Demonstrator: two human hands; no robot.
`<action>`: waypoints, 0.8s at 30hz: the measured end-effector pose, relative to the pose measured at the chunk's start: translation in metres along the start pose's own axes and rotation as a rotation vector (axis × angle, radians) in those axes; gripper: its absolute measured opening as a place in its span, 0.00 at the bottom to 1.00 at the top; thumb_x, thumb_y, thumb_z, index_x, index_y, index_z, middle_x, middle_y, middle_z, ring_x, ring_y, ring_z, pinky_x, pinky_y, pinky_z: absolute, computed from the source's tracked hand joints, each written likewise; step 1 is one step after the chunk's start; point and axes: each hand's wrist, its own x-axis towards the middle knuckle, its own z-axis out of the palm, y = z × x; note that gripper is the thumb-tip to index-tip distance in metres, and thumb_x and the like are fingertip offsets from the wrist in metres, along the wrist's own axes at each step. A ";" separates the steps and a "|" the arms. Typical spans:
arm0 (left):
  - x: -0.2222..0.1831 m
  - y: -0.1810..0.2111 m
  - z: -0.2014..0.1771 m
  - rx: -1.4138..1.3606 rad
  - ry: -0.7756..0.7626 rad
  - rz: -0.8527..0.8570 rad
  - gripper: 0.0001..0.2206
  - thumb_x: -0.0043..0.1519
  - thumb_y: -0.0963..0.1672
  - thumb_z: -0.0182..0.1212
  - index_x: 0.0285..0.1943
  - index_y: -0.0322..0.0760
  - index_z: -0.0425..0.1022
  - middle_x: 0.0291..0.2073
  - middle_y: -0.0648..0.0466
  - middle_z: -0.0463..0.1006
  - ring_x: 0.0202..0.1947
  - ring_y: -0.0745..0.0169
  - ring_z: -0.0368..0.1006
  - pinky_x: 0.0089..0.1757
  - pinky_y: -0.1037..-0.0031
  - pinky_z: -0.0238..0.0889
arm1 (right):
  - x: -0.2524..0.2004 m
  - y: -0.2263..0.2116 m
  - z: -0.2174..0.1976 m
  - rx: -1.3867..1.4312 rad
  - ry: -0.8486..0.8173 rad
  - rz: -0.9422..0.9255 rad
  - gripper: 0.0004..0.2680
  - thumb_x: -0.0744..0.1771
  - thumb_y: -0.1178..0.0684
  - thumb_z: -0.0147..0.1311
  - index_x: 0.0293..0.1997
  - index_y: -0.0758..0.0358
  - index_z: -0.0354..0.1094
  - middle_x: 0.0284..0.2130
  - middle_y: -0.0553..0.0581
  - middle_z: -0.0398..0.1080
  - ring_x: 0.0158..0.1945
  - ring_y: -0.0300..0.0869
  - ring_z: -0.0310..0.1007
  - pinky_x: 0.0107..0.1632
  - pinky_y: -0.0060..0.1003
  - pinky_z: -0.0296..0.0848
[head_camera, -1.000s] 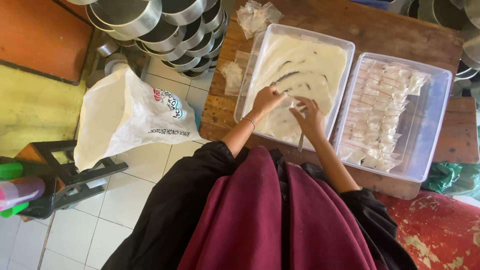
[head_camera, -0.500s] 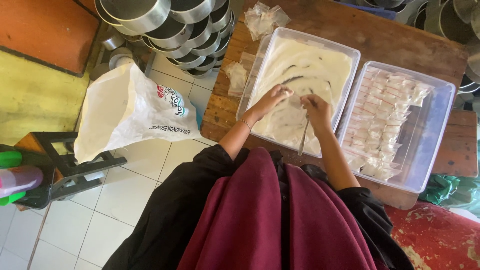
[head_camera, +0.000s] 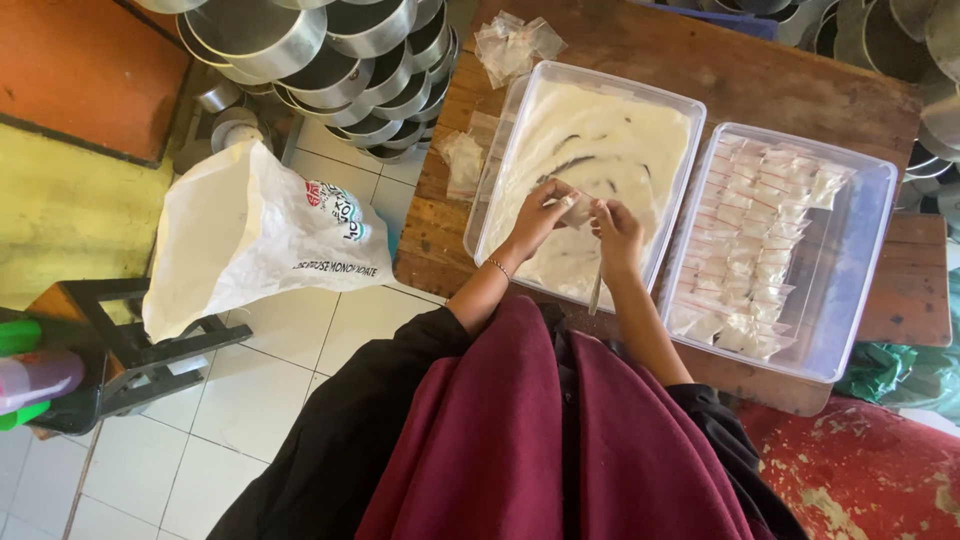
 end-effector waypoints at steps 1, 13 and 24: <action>0.000 0.002 0.002 0.002 -0.002 0.001 0.12 0.66 0.49 0.66 0.49 0.39 0.76 0.44 0.46 0.76 0.48 0.48 0.74 0.46 0.52 0.74 | 0.000 -0.003 0.000 0.002 0.001 -0.001 0.07 0.70 0.47 0.60 0.45 0.57 0.74 0.32 0.49 0.75 0.32 0.30 0.71 0.37 0.20 0.73; 0.004 -0.002 0.016 0.078 -0.002 -0.011 0.10 0.65 0.49 0.66 0.50 0.45 0.78 0.43 0.47 0.78 0.46 0.48 0.76 0.42 0.56 0.75 | 0.002 -0.001 0.004 0.059 0.113 -0.151 0.04 0.70 0.53 0.60 0.43 0.60 0.74 0.27 0.51 0.70 0.28 0.33 0.70 0.31 0.22 0.69; -0.009 0.005 0.025 0.053 0.091 0.005 0.08 0.63 0.49 0.65 0.46 0.47 0.79 0.38 0.51 0.79 0.43 0.58 0.73 0.42 0.65 0.73 | -0.008 -0.006 0.013 0.133 0.158 -0.149 0.05 0.71 0.53 0.59 0.42 0.62 0.74 0.25 0.49 0.68 0.27 0.32 0.66 0.31 0.23 0.68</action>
